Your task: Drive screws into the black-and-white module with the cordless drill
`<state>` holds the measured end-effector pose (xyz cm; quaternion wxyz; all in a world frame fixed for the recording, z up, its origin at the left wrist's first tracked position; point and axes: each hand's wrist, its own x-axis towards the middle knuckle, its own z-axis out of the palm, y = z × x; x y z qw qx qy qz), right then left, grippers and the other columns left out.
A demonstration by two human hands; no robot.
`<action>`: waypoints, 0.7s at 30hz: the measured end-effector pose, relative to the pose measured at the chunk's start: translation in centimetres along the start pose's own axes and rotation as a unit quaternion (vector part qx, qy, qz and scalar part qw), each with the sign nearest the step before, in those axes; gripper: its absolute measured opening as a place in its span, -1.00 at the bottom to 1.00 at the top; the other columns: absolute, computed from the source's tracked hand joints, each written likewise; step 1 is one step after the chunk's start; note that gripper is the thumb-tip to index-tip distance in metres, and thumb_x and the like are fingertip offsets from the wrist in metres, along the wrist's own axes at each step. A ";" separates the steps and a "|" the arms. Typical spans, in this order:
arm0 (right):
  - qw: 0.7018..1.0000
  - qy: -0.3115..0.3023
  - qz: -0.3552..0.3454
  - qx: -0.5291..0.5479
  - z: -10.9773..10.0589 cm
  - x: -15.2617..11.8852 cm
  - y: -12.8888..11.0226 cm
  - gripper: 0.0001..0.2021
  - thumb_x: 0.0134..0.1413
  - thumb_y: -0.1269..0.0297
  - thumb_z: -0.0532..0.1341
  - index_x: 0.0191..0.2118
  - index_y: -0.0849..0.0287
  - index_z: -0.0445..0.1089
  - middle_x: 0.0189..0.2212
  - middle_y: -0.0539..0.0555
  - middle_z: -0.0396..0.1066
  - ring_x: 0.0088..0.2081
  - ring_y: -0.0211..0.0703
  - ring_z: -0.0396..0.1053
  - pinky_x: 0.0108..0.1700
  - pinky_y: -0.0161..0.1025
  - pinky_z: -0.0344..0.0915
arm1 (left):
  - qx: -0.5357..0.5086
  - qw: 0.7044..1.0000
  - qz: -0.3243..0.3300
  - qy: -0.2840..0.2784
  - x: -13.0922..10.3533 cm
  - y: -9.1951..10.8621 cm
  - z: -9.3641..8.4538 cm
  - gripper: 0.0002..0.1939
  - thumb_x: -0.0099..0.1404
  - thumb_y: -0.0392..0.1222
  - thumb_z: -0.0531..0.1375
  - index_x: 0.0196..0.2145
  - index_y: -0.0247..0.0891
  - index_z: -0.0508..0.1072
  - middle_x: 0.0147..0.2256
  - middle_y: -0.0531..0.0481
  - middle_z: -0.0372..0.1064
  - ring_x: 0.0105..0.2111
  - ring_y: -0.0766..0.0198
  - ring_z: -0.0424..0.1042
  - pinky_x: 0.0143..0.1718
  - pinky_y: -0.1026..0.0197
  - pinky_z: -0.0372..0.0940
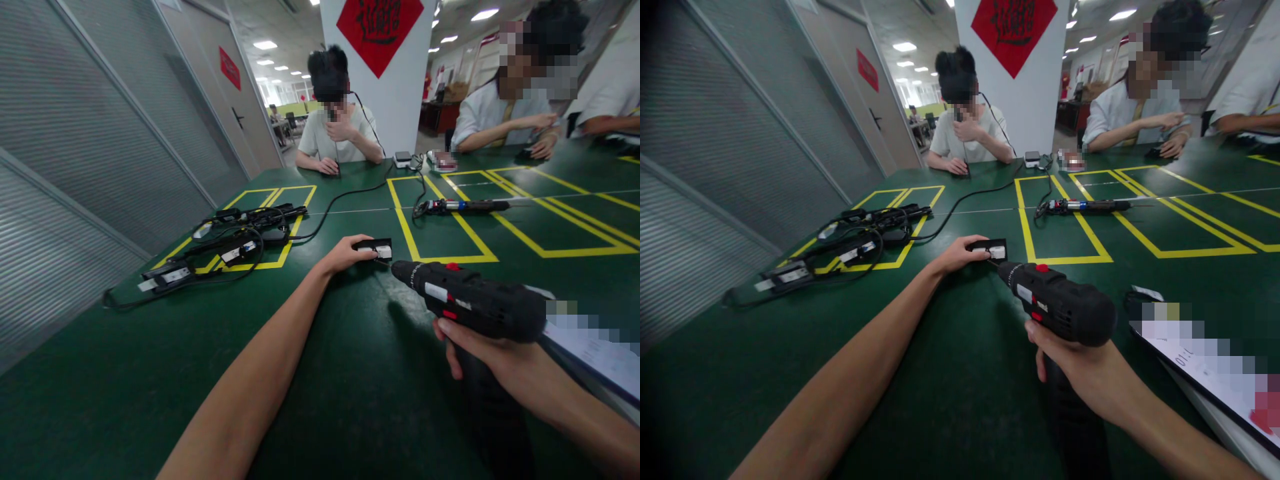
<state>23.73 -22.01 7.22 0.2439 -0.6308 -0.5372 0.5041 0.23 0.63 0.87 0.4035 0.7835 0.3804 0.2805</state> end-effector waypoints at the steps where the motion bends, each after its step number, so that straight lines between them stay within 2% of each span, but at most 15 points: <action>1: 1.000 0.001 0.001 -0.004 0.0 0.0 0.0 -0.60 0.05 -0.15 0.08 -0.38 0.07 0.44 -0.59 0.00 0.42 -0.40 -0.04 0.35 -0.26 -0.09 0.15 | 0.002 1.000 -0.001 -0.001 0.0 0.0 0.0 -0.49 0.06 -0.01 0.24 -0.05 -0.31 0.41 -0.14 -0.07 0.42 -0.20 0.24 0.38 -0.13 0.22 0.25; 12: 1.000 0.000 -0.011 -0.007 0.2 -0.1 -0.6 -0.64 0.07 -0.11 0.08 -0.32 0.03 0.46 -0.60 -0.04 0.43 -0.48 -0.12 0.30 -0.36 -0.15 0.11 | 0.012 1.000 -0.015 0.003 0.1 0.2 0.0 -0.47 0.05 0.00 0.24 -0.04 -0.30 0.40 -0.13 -0.07 0.41 -0.20 0.22 0.38 -0.13 0.21 0.26; 18: 1.000 0.003 -0.014 -0.011 0.1 -0.1 -0.4 -0.63 0.08 -0.11 0.08 -0.42 0.05 0.45 -0.59 -0.02 0.43 -0.42 -0.07 0.37 -0.27 -0.13 0.15 | 0.008 1.000 -0.014 -0.004 -0.1 0.3 0.0 -0.48 0.06 -0.02 0.24 -0.04 -0.30 0.40 -0.15 -0.07 0.42 -0.21 0.24 0.38 -0.16 0.22 0.26; 21: 1.000 0.009 -0.013 -0.016 0.1 0.0 -0.1 -0.61 0.08 -0.12 0.07 -0.37 0.06 0.45 -0.57 0.00 0.44 -0.40 -0.05 0.37 -0.27 -0.12 0.17 | 0.008 1.000 -0.014 -0.003 -0.1 0.4 -0.1 -0.47 0.05 -0.02 0.25 -0.04 -0.31 0.40 -0.15 -0.07 0.42 -0.22 0.24 0.38 -0.16 0.22 0.26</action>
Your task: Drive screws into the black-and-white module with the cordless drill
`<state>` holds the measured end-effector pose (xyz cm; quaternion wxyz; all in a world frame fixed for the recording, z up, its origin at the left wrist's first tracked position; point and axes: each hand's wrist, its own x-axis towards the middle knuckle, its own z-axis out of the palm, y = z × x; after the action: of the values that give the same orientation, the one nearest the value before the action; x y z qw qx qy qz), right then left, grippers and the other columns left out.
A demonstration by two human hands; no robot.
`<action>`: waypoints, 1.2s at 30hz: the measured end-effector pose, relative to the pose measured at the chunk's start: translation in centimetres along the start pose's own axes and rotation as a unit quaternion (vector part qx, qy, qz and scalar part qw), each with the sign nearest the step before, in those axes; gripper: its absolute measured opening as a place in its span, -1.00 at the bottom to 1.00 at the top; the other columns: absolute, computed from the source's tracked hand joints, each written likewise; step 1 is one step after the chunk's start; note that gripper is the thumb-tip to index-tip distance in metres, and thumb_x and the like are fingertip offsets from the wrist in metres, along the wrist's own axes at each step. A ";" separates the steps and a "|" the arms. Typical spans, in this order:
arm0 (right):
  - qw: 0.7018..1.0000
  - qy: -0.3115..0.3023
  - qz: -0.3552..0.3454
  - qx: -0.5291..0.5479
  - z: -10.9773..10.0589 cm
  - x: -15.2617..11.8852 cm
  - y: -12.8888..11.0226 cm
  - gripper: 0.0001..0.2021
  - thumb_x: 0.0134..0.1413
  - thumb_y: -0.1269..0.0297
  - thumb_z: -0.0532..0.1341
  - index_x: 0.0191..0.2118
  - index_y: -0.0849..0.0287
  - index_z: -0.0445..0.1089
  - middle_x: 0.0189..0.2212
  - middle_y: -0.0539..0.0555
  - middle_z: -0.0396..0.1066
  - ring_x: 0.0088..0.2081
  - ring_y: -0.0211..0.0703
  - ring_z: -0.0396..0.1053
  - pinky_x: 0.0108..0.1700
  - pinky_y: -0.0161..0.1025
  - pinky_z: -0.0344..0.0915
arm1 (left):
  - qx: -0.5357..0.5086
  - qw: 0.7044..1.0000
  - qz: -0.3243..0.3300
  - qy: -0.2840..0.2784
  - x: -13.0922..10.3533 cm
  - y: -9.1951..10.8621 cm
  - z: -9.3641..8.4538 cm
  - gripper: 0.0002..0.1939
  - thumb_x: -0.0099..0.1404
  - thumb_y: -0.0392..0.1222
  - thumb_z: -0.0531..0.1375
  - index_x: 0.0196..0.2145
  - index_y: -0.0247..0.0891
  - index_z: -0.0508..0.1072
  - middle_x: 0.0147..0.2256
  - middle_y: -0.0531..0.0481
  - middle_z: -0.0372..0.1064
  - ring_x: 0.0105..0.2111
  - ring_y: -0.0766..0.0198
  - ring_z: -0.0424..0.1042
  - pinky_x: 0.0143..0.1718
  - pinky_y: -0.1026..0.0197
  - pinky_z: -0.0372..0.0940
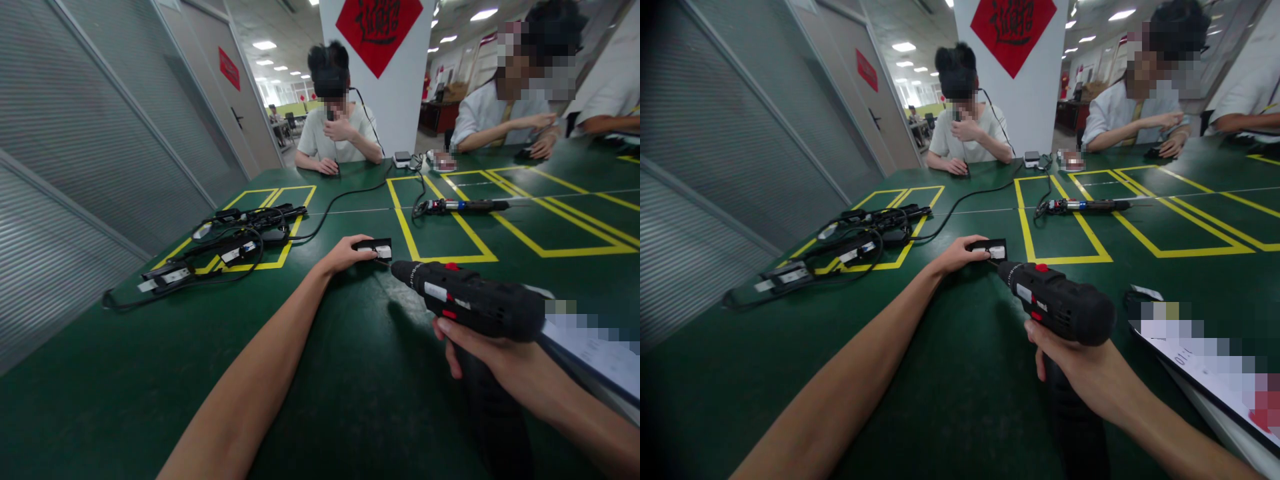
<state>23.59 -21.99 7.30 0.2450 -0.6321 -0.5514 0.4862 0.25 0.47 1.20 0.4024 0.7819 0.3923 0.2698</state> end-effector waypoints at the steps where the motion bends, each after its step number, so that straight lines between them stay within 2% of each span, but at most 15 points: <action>1: 1.000 0.000 0.001 0.000 0.0 0.0 0.1 -0.60 0.09 -0.13 0.06 -0.34 0.06 0.46 -0.57 0.00 0.44 -0.41 -0.05 0.36 -0.28 -0.12 0.17 | -0.001 1.000 0.001 -0.001 0.0 0.0 0.0 -0.47 0.05 -0.02 0.25 -0.04 -0.31 0.40 -0.14 -0.07 0.42 -0.22 0.24 0.38 -0.16 0.22 0.25; 11: 1.000 -0.010 0.009 0.019 0.1 0.0 -0.2 -0.62 0.08 -0.12 0.07 -0.32 0.05 0.47 -0.61 -0.02 0.43 -0.47 -0.10 0.33 -0.34 -0.14 0.16 | -0.006 1.000 0.009 0.002 0.1 -0.3 0.2 -0.49 0.06 -0.02 0.24 -0.05 -0.31 0.40 -0.14 -0.07 0.41 -0.21 0.25 0.38 -0.15 0.23 0.25; 21: 0.999 -0.002 -0.005 0.032 0.2 0.1 0.2 -0.68 0.10 -0.06 0.09 -0.34 0.03 0.46 -0.58 -0.01 0.44 -0.40 -0.06 0.38 -0.28 -0.14 0.20 | -0.010 1.000 0.005 0.000 0.1 -0.3 0.1 -0.48 0.06 0.00 0.25 -0.05 -0.30 0.40 -0.15 -0.05 0.42 -0.21 0.24 0.38 -0.16 0.25 0.25; 28: 0.999 -0.005 -0.002 0.040 0.2 -0.1 0.1 -0.66 0.13 -0.05 0.06 -0.30 0.04 0.47 -0.61 -0.02 0.44 -0.47 -0.09 0.34 -0.32 -0.12 0.17 | -0.011 1.000 0.007 -0.005 0.0 -0.2 0.0 -0.48 0.06 0.00 0.25 -0.05 -0.31 0.40 -0.14 -0.06 0.42 -0.19 0.23 0.38 -0.14 0.22 0.25; 36: 0.999 0.008 -0.003 0.041 0.4 -0.1 0.2 -0.66 0.09 -0.07 0.10 -0.34 0.06 0.46 -0.61 -0.02 0.42 -0.42 -0.05 0.37 -0.22 -0.09 0.16 | -0.018 1.000 0.010 -0.004 0.0 -0.4 0.0 -0.47 0.06 0.00 0.26 -0.04 -0.30 0.40 -0.13 -0.07 0.41 -0.19 0.23 0.38 -0.13 0.21 0.25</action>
<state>23.30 -22.26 7.03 0.2765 -0.6240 -0.5307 0.5026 0.11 0.67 0.85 0.4156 0.7794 0.3780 0.2773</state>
